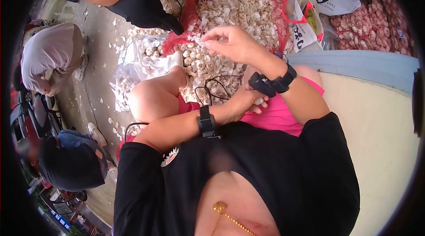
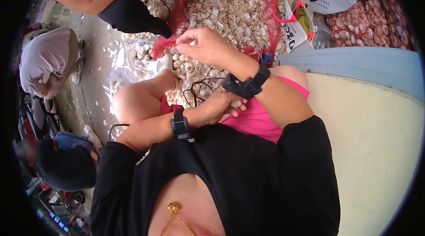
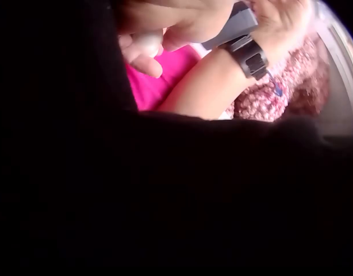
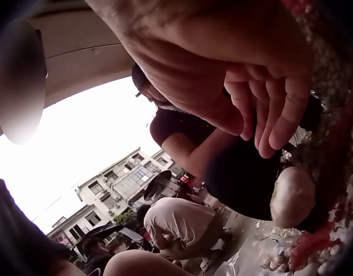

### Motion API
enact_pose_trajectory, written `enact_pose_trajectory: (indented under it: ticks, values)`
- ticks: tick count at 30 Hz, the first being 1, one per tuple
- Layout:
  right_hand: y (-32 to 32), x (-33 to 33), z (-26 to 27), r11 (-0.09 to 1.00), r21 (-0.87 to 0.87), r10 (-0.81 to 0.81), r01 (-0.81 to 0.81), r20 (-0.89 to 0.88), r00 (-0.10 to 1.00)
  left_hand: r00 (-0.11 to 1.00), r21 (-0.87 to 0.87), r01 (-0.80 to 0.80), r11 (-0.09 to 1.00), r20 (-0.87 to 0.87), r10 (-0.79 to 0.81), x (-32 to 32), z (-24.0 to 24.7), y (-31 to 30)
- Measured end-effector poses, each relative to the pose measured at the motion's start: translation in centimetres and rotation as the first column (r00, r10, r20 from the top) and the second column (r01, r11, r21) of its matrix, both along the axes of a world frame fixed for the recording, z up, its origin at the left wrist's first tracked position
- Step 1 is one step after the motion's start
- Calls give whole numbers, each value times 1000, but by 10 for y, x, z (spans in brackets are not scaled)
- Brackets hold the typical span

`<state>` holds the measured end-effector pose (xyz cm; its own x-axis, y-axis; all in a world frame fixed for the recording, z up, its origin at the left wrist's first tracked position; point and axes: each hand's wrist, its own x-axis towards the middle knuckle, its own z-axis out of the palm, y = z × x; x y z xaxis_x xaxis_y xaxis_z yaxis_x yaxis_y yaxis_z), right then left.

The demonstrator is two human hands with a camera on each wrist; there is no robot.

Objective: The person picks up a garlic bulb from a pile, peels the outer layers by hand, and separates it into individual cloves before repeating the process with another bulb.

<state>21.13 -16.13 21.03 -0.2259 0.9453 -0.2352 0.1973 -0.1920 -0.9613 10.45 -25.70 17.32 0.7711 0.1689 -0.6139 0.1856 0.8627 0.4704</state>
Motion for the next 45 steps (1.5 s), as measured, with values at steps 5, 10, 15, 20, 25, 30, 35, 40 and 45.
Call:
enact_pose_trajectory:
  ticks: [5, 10, 15, 20, 25, 30, 35, 40, 45]
  values:
    - [21, 28, -14, 911, 379, -333, 163, 442, 833, 958, 135, 285, 949, -41, -282, -16, 8, 7]
    - [60, 51, -82, 979, 71, 54, -190, 813, 580, 948, 399, 287, 871, 12, -318, -39, 60, 56]
    - [93, 12, -195, 967, -25, 211, -254, 641, 738, 978, 498, 207, 842, -130, -163, -60, 90, 110]
    - [124, -25, -264, 941, -30, 250, -338, 737, 628, 995, 517, -79, 852, -10, 98, -69, 73, 118]
    - [124, -34, -300, 973, -159, 227, -165, 759, 610, 988, 509, -123, 852, -20, 154, -74, 66, 117]
    - [108, -20, -336, 967, -195, 251, -164, 840, 482, 989, 631, -106, 768, -17, 150, -71, 61, 112]
    - [97, -10, -299, 945, -304, 326, -119, 874, 360, 988, 639, -103, 762, -25, 155, -66, 48, 115]
    - [121, 63, -265, 902, -428, 276, -64, 456, 846, 978, 671, -122, 732, -44, 203, -60, 49, 135]
    - [108, 74, -112, 906, -419, -158, 49, -230, 960, 889, 769, -268, 580, -35, 457, -56, 41, 161]
